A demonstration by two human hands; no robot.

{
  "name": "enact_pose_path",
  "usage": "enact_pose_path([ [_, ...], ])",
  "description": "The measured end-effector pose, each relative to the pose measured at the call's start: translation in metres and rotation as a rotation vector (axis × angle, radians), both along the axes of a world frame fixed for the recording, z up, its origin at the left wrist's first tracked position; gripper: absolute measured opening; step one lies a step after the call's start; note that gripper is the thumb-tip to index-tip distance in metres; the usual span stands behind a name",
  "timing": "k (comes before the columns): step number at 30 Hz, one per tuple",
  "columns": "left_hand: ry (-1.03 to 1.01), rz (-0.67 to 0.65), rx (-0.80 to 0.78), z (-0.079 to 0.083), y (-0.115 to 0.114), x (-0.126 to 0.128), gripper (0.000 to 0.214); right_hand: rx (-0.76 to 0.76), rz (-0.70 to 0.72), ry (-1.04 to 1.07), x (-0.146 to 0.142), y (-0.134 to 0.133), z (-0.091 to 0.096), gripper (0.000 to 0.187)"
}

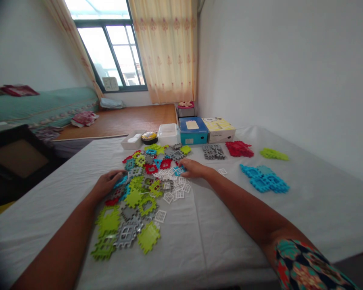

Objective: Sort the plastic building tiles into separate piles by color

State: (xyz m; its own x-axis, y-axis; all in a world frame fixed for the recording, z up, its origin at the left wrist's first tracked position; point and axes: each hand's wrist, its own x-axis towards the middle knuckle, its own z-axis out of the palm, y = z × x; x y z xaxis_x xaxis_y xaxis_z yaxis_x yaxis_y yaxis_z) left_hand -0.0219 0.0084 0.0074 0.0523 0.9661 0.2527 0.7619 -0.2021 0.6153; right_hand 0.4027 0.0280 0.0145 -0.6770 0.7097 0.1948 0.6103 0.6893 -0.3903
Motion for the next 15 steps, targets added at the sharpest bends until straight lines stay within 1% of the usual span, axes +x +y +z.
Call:
enact_pose_path([
  [2, -0.007, 0.002, 0.000, 0.001, 0.000, 0.000, 0.057, -0.007, 0.014, 0.022, 0.003, 0.002, -0.001, 0.051],
  [4, -0.012, -0.001, -0.007, 0.001, -0.001, 0.001, 0.057, 0.005, 0.033, 0.031, 0.006, 0.003, -0.003, 0.056],
  [6, -0.014, -0.002, -0.015, 0.002, -0.002, 0.001, 0.058, 0.012, 0.033, 0.035, 0.008, 0.005, -0.005, 0.053],
  [10, -0.018, 0.002, -0.024, 0.003, -0.002, 0.002, 0.059, 0.014, 0.027, 0.047, 0.008, 0.005, -0.007, 0.041],
  [13, -0.022, 0.000, -0.023, 0.004, -0.002, 0.003, 0.059, 0.060, -0.034, 0.044, 0.004, -0.001, -0.003, 0.044],
  [15, -0.022, -0.002, -0.014, 0.003, -0.002, 0.002, 0.058, 0.145, -0.081, 0.035, 0.000, -0.009, 0.004, 0.048],
])
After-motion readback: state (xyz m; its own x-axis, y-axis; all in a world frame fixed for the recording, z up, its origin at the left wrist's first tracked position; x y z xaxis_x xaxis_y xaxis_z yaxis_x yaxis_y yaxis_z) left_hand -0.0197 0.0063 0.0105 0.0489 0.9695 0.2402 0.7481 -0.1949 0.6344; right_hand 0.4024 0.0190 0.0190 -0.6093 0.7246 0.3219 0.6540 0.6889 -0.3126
